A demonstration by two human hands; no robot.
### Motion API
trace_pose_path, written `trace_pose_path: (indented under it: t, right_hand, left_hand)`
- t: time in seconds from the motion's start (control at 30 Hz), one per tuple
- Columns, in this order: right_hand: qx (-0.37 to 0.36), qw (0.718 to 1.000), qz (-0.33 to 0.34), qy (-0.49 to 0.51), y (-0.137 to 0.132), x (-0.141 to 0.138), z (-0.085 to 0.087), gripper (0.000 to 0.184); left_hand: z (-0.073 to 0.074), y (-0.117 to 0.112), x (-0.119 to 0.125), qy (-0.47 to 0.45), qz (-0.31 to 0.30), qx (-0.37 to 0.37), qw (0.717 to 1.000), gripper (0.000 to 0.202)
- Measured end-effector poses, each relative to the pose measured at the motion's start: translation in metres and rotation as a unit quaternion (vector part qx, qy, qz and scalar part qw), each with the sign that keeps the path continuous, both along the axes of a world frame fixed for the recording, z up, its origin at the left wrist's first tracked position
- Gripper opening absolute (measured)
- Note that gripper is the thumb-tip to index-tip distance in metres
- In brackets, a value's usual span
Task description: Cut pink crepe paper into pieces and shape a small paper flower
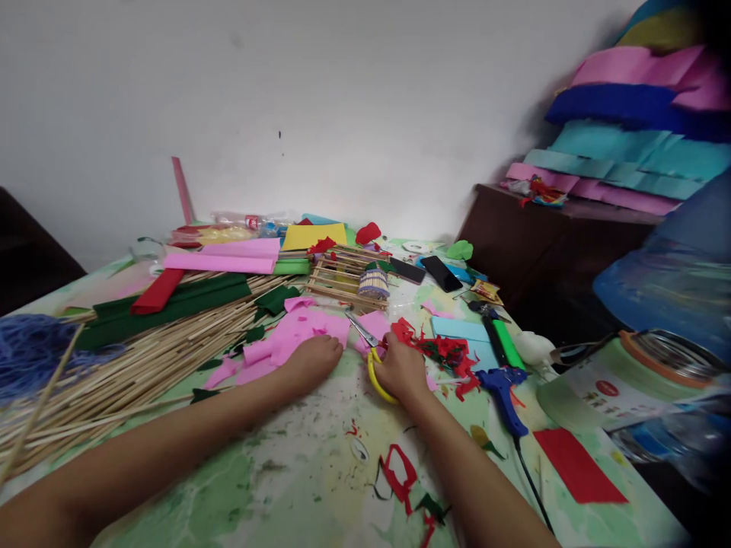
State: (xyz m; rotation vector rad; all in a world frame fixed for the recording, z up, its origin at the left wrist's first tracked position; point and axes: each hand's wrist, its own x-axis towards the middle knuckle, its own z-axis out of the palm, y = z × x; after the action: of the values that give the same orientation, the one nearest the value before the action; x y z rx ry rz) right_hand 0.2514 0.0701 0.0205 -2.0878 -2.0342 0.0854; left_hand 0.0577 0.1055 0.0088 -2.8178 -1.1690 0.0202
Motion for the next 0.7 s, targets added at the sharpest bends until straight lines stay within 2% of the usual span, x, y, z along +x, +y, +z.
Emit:
trace_pose_path:
  t: [0.2, 0.33, 0.53, 0.7]
  right_hand:
    - [0.014, 1.0, -0.013, 0.008, 0.002, 0.001, -0.003, 0.034]
    - [0.062, 0.998, -0.008, 0.027, 0.007, 0.01, -0.005, 0.032]
    - [0.088, 0.995, -0.028, 0.03, 0.018, 0.043, -0.004, 0.043]
    - [0.096, 0.993, -0.052, 0.038, 0.026, 0.062, -0.01, 0.047]
  left_hand:
    - [0.002, 0.001, 0.001, 0.002, 0.05, 0.016, 0.999, 0.018]
    - [0.004, 0.002, 0.004, -0.007, 0.094, 0.03, 0.995, 0.03]
    - [0.005, 0.009, 0.009, -0.017, 0.099, 0.02, 0.995, 0.025]
    - [0.02, 0.012, -0.004, -0.061, 0.093, 0.02, 0.994, 0.028]
